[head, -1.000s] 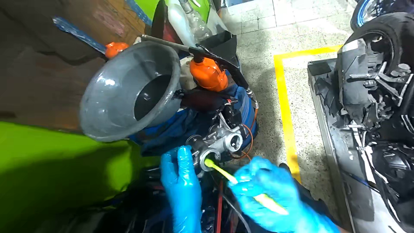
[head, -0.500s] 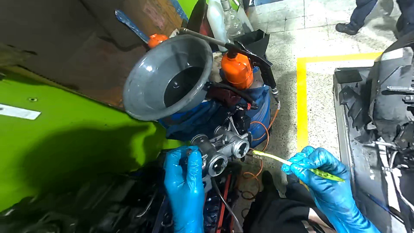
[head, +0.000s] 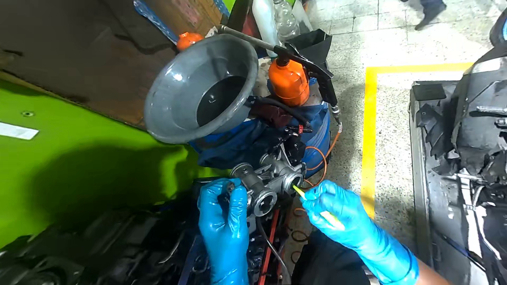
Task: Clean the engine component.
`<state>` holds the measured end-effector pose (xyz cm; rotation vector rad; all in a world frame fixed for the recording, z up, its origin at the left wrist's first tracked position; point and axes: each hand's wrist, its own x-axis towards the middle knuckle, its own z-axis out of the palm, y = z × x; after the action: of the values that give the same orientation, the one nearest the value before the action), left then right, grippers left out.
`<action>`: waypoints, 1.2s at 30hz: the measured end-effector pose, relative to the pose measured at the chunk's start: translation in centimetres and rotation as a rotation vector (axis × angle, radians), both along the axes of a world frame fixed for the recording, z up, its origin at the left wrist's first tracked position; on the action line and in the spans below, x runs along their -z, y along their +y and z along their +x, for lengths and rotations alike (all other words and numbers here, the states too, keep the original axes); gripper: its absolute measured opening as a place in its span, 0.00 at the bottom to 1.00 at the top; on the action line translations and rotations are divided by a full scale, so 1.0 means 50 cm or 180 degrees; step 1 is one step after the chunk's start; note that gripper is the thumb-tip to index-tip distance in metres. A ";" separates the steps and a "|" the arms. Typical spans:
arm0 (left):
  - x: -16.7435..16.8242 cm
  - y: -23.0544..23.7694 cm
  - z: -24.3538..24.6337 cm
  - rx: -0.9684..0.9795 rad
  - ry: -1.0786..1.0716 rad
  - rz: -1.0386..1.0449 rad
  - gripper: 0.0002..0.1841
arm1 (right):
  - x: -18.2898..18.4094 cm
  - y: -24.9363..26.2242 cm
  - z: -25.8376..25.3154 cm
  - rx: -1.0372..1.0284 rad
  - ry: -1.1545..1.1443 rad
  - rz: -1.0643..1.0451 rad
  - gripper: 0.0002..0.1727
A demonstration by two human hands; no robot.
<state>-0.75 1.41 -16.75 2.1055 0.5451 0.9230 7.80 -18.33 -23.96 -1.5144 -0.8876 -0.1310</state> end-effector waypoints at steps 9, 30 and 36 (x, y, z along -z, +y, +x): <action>-0.001 0.003 -0.002 -0.0075 0.0107 -0.0204 0.12 | -0.030 -0.014 0.026 -0.0328 -0.0094 -0.0328 0.05; -0.001 -0.005 0.005 -0.0024 0.0075 0.0078 0.12 | -0.042 -0.025 -0.001 0.0157 -0.0044 -0.0503 0.04; 0.003 -0.007 0.004 0.0032 0.0030 0.0168 0.13 | -0.047 -0.023 -0.009 0.0226 -0.0135 -0.0562 0.04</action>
<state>-0.55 1.04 -16.91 2.1588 0.5198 0.9315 7.35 -19.46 -21.63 -1.7138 -0.8981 -0.1397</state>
